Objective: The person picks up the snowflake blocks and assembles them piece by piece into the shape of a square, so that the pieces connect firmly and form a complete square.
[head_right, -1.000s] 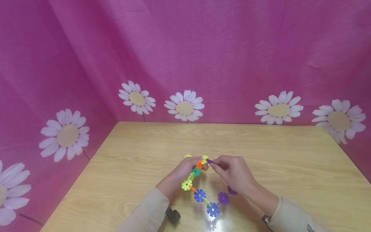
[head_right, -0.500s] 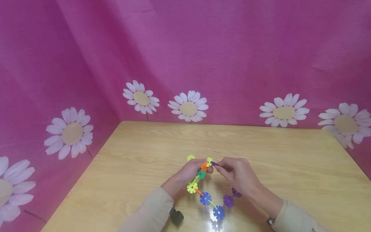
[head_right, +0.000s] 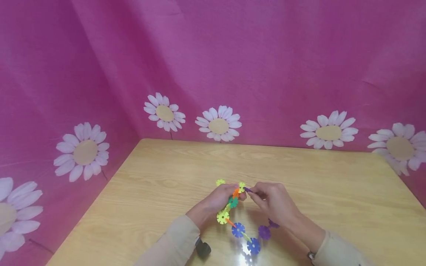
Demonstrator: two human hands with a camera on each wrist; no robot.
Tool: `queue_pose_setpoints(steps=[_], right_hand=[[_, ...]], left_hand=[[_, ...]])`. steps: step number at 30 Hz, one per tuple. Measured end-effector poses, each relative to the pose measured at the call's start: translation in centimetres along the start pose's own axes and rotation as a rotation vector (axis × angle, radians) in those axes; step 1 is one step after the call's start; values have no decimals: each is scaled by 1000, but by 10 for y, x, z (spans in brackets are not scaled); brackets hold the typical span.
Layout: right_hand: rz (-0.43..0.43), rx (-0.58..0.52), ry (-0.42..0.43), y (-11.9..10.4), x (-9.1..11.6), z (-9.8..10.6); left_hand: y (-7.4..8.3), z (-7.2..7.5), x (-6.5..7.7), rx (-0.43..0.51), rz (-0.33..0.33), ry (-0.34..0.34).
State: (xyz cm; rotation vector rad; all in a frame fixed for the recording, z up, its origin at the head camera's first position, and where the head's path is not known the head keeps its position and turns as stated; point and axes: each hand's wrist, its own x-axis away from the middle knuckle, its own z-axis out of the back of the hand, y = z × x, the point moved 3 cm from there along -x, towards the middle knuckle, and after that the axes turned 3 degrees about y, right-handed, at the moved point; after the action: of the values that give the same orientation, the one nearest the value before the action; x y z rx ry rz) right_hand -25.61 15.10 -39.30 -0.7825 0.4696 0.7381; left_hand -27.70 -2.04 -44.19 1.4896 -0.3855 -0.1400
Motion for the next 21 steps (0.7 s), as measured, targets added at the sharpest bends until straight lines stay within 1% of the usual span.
queue_pose_setpoints(steps=[5, 8, 10, 11, 14, 16, 19, 20, 21], right_hand=[[7, 19, -28, 0, -1, 0], [-30, 15, -47, -1, -6, 0], [-62, 11, -66, -2, -12, 0], [-81, 10, -78, -3, -15, 1], [-123, 5, -119, -2, -25, 1], [-146, -7, -140, -1, -29, 1], [-168, -40, -158, 1, -31, 1], [-170, -54, -162, 2, -31, 0], [-173, -65, -165, 2, -31, 0]], left_hand=[[1, 1, -2, -46, -26, -19], [3, 7, -5, -66, -30, -42], [6, 12, -8, -58, -11, -43], [8, 15, -10, -62, 4, -33], [13, 23, -13, -41, 72, -7], [17, 25, -13, 5, 94, -19], [19, 25, -13, 66, 100, -76], [20, 24, -13, 69, 97, -86], [20, 24, -13, 52, 93, -86]])
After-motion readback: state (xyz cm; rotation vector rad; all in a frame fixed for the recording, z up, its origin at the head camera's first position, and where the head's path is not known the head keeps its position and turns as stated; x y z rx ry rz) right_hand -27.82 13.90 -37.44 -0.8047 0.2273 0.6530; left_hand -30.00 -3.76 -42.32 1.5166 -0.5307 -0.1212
